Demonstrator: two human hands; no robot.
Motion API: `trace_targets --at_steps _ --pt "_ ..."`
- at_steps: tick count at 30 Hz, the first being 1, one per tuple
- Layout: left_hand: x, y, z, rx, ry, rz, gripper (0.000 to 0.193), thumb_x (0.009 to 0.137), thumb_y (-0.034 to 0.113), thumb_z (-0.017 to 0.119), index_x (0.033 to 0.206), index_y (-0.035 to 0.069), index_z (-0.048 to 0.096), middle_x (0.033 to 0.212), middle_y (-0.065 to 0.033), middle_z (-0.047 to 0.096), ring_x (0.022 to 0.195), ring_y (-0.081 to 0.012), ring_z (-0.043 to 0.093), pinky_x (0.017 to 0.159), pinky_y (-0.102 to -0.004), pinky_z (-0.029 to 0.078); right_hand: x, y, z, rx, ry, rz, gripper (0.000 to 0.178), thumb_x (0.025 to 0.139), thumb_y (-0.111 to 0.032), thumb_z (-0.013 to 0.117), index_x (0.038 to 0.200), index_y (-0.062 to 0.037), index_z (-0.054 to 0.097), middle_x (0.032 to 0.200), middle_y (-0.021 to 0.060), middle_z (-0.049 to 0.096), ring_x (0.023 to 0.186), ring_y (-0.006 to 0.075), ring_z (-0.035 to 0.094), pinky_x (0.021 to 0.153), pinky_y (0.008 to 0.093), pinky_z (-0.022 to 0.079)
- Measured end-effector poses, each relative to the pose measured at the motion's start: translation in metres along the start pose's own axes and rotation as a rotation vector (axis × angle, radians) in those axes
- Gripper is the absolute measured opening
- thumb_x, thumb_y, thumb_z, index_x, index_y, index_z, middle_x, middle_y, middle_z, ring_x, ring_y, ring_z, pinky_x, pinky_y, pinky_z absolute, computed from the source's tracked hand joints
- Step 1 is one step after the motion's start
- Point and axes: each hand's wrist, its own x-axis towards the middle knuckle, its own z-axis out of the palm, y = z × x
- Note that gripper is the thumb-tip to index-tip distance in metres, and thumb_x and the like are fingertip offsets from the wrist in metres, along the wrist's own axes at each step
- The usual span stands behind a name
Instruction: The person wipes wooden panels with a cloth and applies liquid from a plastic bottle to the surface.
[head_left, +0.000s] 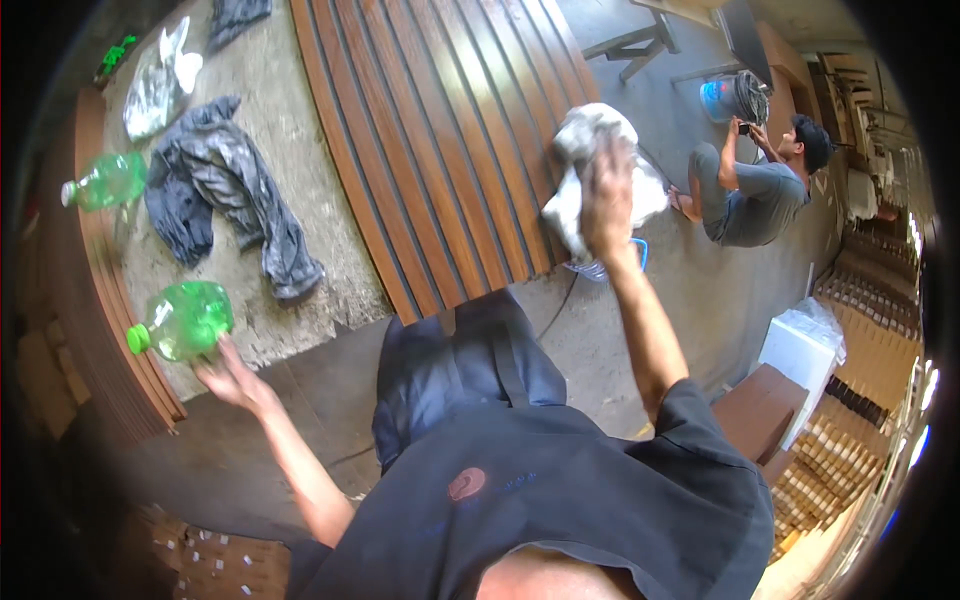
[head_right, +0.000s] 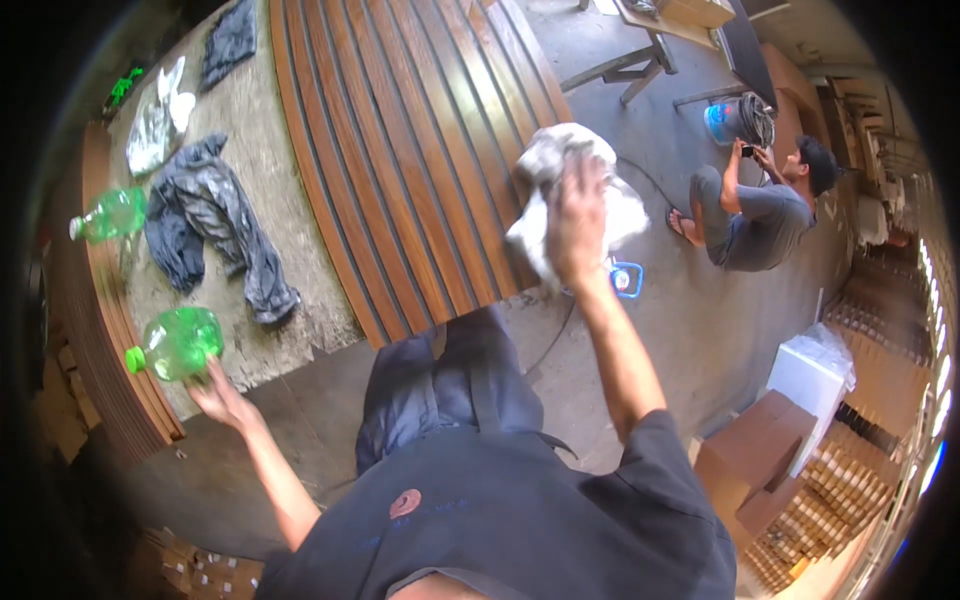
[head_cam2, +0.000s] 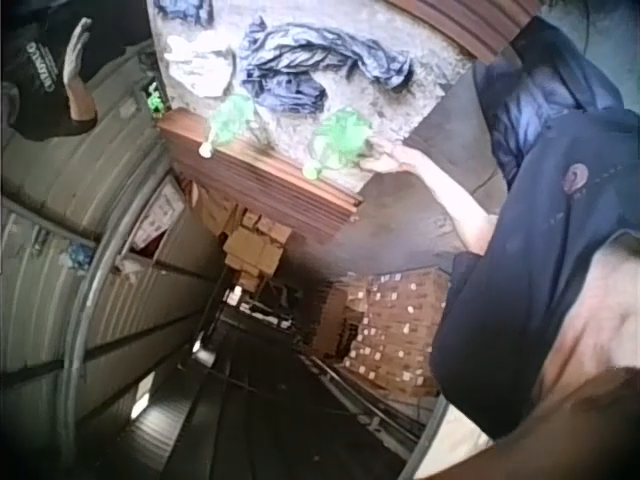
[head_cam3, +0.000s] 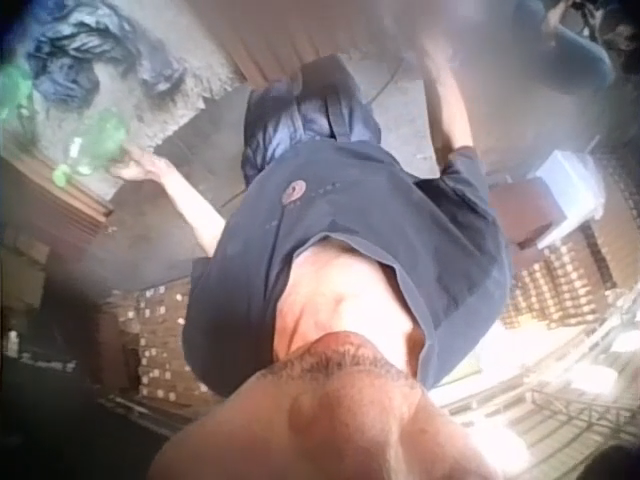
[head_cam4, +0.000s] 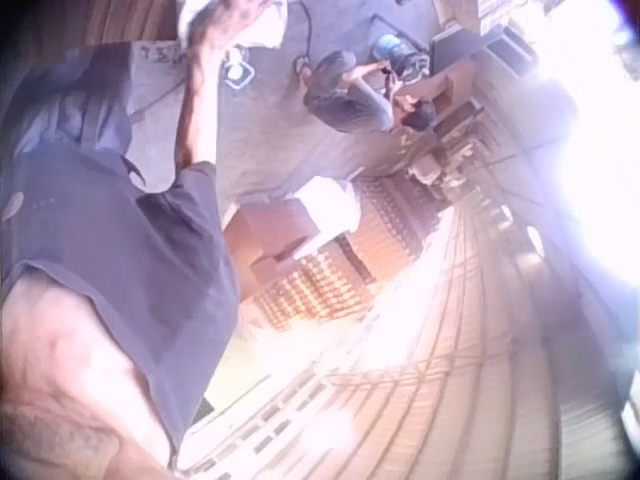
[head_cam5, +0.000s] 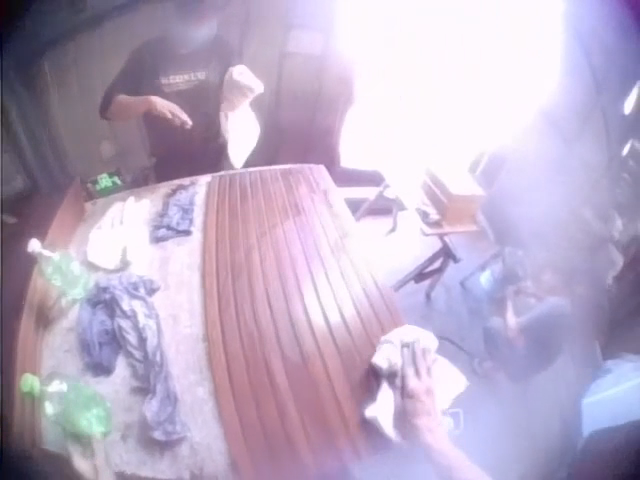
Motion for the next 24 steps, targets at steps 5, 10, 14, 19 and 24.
trace_targets --at_steps 5,10,14,19,24 --pt "-0.111 0.085 0.008 0.095 -0.409 0.028 0.033 0.092 0.005 0.063 0.124 -0.005 0.062 0.123 -0.0191 0.067 0.119 -0.0294 0.063 0.103 -0.0417 0.049 -0.073 -0.073 -0.004 0.211 -0.232 -0.227 0.059 0.088 -0.015 0.064 0.145 -0.0042 0.051 0.155 0.0200 0.043 0.148 0.0398 0.034 0.118 0.0540 0.029" --pt "-0.064 0.125 0.224 0.228 -0.690 0.551 0.064 0.093 0.016 0.066 0.149 -0.002 0.041 0.158 -0.0244 0.036 0.151 -0.0411 0.025 0.123 -0.0498 0.022 0.118 -0.017 0.037 0.096 -0.110 -0.231 0.052 0.097 -0.023 0.056 0.144 -0.0017 0.051 0.151 0.0242 0.046 0.145 0.0411 0.037 0.120 0.0495 0.028" --pt "0.012 0.136 0.354 0.454 -0.557 0.693 0.065 0.101 0.034 0.055 0.153 0.000 0.036 0.162 -0.0276 0.025 0.153 -0.0441 0.017 0.124 -0.0555 0.016 0.211 -0.046 0.079 0.092 -0.055 -0.273 0.051 0.100 -0.025 0.050 0.141 0.0052 0.050 0.150 0.0258 0.046 0.142 0.0401 0.041 0.119 0.0460 0.030" --pt "0.030 0.138 0.378 0.627 -0.581 0.748 0.070 0.100 0.032 0.053 0.156 -0.001 0.028 0.163 -0.0293 0.018 0.151 -0.0489 0.016 0.122 -0.0603 0.014 0.145 -0.032 0.060 0.289 -0.416 -0.615 0.068 0.099 -0.041 0.056 0.153 -0.0027 0.038 0.157 0.0268 0.035 0.149 0.0424 0.029 0.121 0.0593 0.023" --pt "0.030 0.151 0.375 0.621 -0.659 0.703 0.069 0.103 0.033 0.046 0.161 0.006 0.019 0.167 -0.0232 0.012 0.153 -0.0452 0.014 0.121 -0.0606 0.014 0.394 -0.030 0.154 0.332 -0.061 -0.555 0.063 0.101 -0.041 0.053 0.147 0.0018 0.044 0.154 0.0293 0.040 0.144 0.0440 0.036 0.119 0.0536 0.029"
